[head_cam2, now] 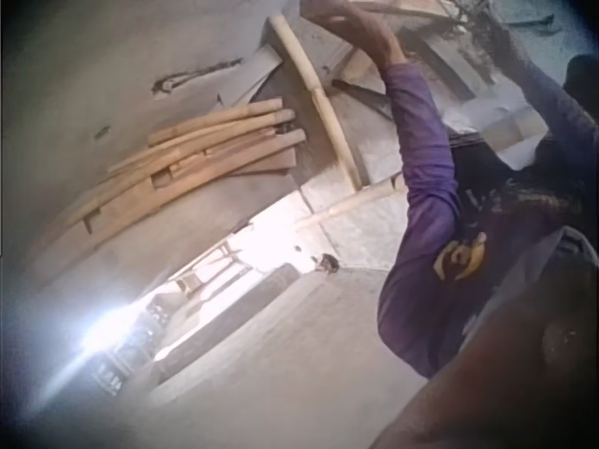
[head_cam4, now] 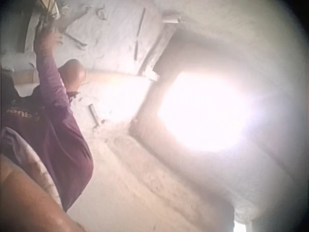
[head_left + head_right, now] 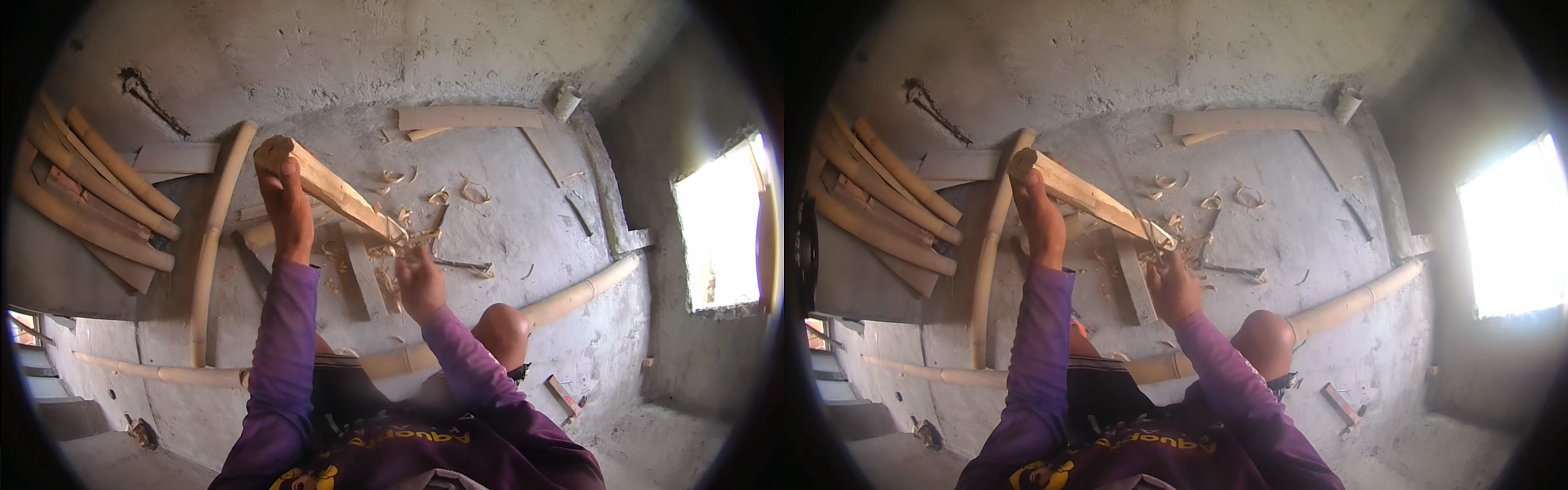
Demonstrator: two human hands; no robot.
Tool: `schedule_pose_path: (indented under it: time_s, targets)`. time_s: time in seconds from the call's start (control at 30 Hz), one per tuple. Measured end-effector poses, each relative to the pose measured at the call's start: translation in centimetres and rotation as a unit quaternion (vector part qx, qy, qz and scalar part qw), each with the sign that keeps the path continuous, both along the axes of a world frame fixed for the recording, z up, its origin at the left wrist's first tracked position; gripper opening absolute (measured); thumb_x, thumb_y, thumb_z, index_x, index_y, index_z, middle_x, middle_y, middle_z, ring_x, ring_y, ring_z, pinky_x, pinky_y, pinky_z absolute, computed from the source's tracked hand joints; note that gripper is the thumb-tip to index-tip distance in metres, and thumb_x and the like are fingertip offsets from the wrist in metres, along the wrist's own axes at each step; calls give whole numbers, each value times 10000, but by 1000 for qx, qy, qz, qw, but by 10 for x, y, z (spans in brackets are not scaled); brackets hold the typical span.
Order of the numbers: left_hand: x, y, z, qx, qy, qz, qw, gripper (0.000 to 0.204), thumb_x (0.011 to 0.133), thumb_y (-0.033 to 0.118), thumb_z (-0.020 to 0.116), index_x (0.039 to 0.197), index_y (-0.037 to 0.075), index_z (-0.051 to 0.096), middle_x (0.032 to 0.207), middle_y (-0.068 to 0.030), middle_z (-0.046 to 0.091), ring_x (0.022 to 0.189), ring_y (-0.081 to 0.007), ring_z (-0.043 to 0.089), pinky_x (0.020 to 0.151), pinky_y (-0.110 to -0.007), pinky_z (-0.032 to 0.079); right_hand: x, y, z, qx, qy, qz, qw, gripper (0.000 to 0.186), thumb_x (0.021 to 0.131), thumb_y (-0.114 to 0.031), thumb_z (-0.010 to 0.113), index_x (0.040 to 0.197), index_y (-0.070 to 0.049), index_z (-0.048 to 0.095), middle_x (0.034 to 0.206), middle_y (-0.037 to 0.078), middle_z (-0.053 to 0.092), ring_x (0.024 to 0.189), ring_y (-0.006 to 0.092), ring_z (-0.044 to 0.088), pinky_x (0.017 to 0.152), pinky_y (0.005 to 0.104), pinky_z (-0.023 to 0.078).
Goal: The person carves a rectangular wooden plank using a knife, removing shavings and shaping the edges. The person holds the wood with one hand and uses the knife with the other, working on different sides of the plank.
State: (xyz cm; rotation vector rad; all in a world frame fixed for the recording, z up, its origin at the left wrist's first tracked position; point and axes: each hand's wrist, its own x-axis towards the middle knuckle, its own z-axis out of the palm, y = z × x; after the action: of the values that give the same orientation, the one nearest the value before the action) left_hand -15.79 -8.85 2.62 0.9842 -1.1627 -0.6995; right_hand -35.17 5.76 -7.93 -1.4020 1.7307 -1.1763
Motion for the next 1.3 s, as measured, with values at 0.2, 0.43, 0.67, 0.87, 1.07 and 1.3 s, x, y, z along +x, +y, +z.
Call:
schedule_pose_path:
  time_s: [0.2,0.43,0.67,0.87,1.07,1.3]
  targets:
    - [0,5,6,-13,22,-28,999,743,950,621,586,1360,17,447,1258,-121,523,1196,-229,507,1065,-389,379,-12,-11,-11,129,39,24,991,337,985,-314,613,1041,17,597,667,173,640,596,302,677,563,418,517]
    - [-5,-4,5,10,10,11,1000,732,948,621,588,1347,21,460,1258,-118,524,1210,-228,496,1078,-397,365,0,5,-3,44,63,22,997,293,965,-295,639,1111,-51,569,789,232,681,756,439,687,652,501,531]
    - [4,-5,9,3,60,-21,998,735,945,631,586,1326,11,484,1271,-112,527,1221,-220,497,1082,-388,364,-8,-5,-3,41,75,26,996,226,990,-232,587,1074,-24,610,775,224,683,735,399,697,662,505,530]
    - [-5,-10,3,-9,19,8,1000,739,945,635,591,1334,16,487,1271,-102,529,1215,-214,502,1075,-379,371,0,-1,-20,73,95,20,993,353,961,-341,613,1102,-21,566,814,243,700,779,455,696,690,539,542]
    - [1,-14,5,-24,21,18,999,732,953,642,574,1323,16,489,1226,-109,554,1176,-220,527,1054,-383,391,-9,-12,-26,77,116,73,988,288,987,-313,586,1053,-34,603,794,194,695,771,387,707,662,469,544]
    - [-4,-11,5,-7,27,-28,999,715,967,629,560,1321,13,480,1187,-102,577,1134,-212,555,1043,-380,411,-3,-10,-17,43,84,-4,996,310,990,-309,584,1005,-1,614,749,187,682,707,378,701,652,449,541]
